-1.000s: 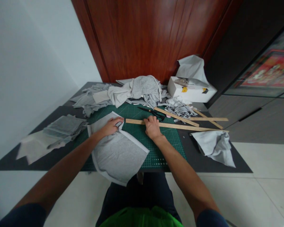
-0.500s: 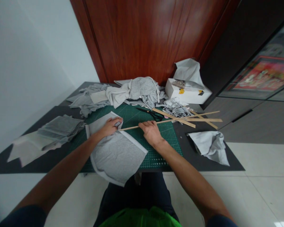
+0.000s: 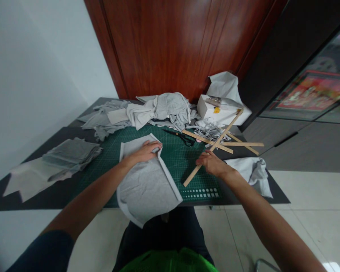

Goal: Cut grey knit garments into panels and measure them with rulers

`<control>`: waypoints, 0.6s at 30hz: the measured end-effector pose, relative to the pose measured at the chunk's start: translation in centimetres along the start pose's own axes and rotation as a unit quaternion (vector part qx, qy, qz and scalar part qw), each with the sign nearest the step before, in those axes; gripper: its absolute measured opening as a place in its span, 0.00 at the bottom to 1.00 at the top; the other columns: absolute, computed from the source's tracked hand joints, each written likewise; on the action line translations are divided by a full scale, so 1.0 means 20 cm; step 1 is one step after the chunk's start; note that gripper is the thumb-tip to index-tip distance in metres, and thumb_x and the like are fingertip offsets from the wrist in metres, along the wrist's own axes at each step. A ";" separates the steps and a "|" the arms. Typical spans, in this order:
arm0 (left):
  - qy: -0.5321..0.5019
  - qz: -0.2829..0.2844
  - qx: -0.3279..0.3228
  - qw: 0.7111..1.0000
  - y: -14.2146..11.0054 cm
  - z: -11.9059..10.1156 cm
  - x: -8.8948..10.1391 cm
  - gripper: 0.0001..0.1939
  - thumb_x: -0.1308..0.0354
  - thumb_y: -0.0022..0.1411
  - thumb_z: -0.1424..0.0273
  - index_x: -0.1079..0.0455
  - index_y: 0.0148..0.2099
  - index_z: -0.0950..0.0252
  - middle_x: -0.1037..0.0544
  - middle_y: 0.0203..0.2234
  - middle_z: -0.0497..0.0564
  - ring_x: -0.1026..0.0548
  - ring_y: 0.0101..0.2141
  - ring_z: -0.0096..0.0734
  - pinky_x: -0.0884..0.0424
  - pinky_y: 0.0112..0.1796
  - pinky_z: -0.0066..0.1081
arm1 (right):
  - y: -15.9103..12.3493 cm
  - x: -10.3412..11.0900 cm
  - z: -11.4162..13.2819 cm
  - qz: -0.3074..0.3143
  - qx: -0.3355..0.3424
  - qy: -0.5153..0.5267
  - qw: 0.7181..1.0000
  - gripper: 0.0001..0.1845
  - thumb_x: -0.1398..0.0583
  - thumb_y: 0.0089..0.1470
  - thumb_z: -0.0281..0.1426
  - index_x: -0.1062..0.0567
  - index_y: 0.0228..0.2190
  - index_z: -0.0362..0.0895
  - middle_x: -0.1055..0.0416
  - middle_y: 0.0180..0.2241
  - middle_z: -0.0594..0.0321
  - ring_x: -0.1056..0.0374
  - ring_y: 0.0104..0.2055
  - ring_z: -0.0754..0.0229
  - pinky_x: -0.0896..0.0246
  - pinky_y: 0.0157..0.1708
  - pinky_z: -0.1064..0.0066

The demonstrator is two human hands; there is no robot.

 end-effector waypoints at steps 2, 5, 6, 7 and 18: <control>0.004 0.016 -0.028 0.999 0.05 -0.07 -0.03 0.20 0.49 0.64 0.76 0.27 0.55 0.56 0.27 0.65 0.48 0.32 0.66 0.38 0.52 0.70 0.49 | -0.06 -0.01 -0.02 0.015 -0.006 -0.001 1.000 0.23 0.46 0.52 0.18 0.16 0.39 0.47 0.19 0.39 0.55 0.29 0.52 0.47 0.52 0.67 0.47; 0.011 0.014 -0.056 0.998 0.12 -0.17 -0.06 0.17 0.50 0.69 0.73 0.27 0.54 0.57 0.25 0.64 0.50 0.30 0.65 0.38 0.49 0.69 0.48 | -0.14 -0.02 -0.02 0.035 -0.010 0.003 0.999 0.22 0.47 0.55 0.19 0.16 0.38 0.48 0.19 0.39 0.55 0.29 0.51 0.47 0.50 0.65 0.48; 0.014 0.007 -0.063 0.998 0.14 -0.19 -0.06 0.16 0.50 0.70 0.72 0.26 0.54 0.58 0.25 0.64 0.51 0.30 0.64 0.38 0.48 0.69 0.48 | -0.17 -0.02 -0.01 0.040 -0.010 0.002 0.999 0.23 0.48 0.56 0.19 0.16 0.39 0.48 0.19 0.39 0.55 0.29 0.51 0.47 0.50 0.65 0.48; 0.017 -0.002 -0.068 0.998 0.15 -0.21 -0.07 0.15 0.49 0.71 0.71 0.26 0.54 0.58 0.25 0.64 0.52 0.30 0.65 0.39 0.48 0.69 0.48 | -0.19 -0.03 0.01 0.044 -0.011 0.000 0.999 0.23 0.48 0.57 0.19 0.16 0.39 0.48 0.19 0.39 0.55 0.29 0.51 0.47 0.49 0.64 0.48; 0.053 -0.027 -0.104 0.993 0.19 -0.31 -0.11 0.14 0.44 0.71 0.69 0.25 0.56 0.58 0.25 0.65 0.53 0.32 0.67 0.41 0.47 0.68 0.49 | -0.23 -0.12 0.06 0.139 -0.031 -0.027 0.989 0.26 0.46 0.51 0.15 0.16 0.42 0.46 0.18 0.41 0.52 0.27 0.51 0.46 0.43 0.58 0.49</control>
Point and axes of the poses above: each hand's wrist, its own y-axis towards the middle knuckle, its own x-axis out of the back of the hand, z = x × y, the point moved 9 cm from there along y, towards the middle knuckle
